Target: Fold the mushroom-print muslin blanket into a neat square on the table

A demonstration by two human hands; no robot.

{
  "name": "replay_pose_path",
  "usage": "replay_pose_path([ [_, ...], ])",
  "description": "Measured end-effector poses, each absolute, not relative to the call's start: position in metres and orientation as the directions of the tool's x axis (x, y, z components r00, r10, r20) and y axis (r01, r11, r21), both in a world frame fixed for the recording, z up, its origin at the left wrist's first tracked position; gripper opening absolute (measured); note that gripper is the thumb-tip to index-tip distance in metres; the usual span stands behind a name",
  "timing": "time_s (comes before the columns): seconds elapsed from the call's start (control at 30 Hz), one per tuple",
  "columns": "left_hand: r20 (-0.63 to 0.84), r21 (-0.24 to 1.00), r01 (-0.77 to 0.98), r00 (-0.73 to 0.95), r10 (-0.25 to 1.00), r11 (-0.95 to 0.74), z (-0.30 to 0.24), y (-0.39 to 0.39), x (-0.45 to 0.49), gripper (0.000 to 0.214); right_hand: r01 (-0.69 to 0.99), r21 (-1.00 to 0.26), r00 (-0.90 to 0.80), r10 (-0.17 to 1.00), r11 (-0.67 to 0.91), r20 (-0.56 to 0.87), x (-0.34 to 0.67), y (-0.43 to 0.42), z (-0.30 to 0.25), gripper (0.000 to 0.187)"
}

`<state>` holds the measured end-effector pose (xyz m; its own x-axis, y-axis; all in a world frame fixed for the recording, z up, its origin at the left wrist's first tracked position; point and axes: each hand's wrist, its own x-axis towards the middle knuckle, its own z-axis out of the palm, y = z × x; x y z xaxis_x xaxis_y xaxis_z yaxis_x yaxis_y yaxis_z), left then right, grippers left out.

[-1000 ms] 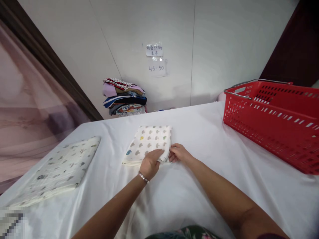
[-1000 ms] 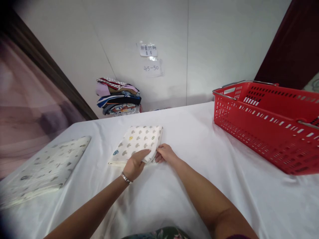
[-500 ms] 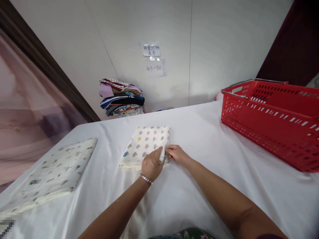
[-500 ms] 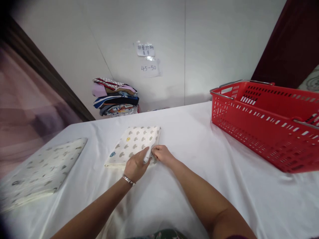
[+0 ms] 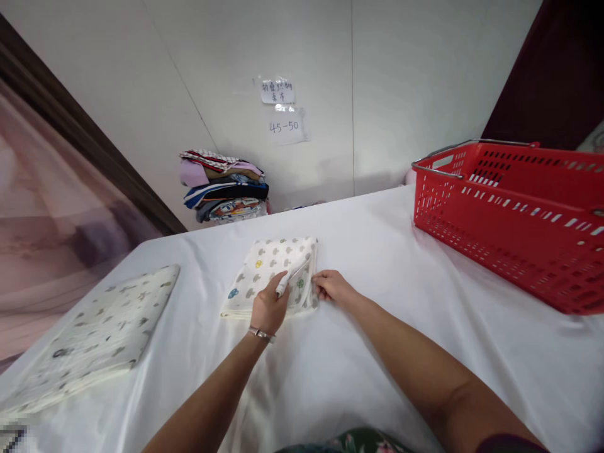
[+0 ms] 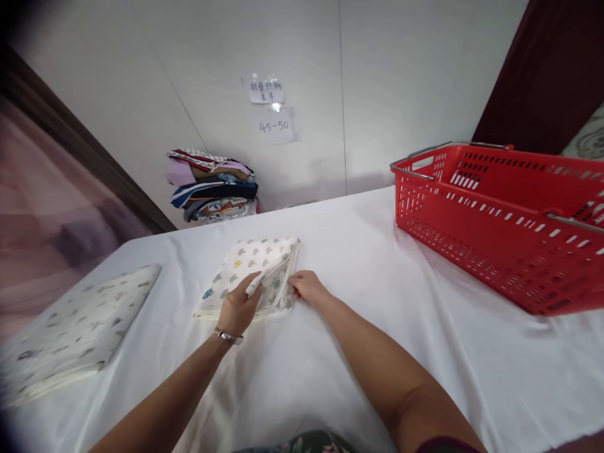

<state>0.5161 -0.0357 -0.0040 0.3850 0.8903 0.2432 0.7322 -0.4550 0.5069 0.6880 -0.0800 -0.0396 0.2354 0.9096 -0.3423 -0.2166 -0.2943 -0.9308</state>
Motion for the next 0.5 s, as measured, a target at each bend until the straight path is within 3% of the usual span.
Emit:
replay_pose_path([
  [0.17, 0.266, 0.3, 0.767, 0.504, 0.822, -0.567, -0.011, -0.042, 0.517, 0.043, -0.171, -0.928, 0.171, 0.918, -0.331, -0.358, 0.684, -0.08, -0.041, 0.01],
  [0.37, 0.221, 0.206, 0.785, 0.544, 0.81, -0.584, -0.011, -0.045, 0.517, 0.049, -0.113, -0.932, 0.113, 0.927, -0.345, -0.357, 0.681, -0.082, -0.041, 0.02],
  [0.5, 0.203, 0.11, 0.729, 0.648, 0.734, -0.675, -0.012, -0.049, 0.518, 0.059, -0.084, -0.942, 0.101, 0.937, -0.326, -0.333, 0.68, -0.084, -0.043, 0.023],
])
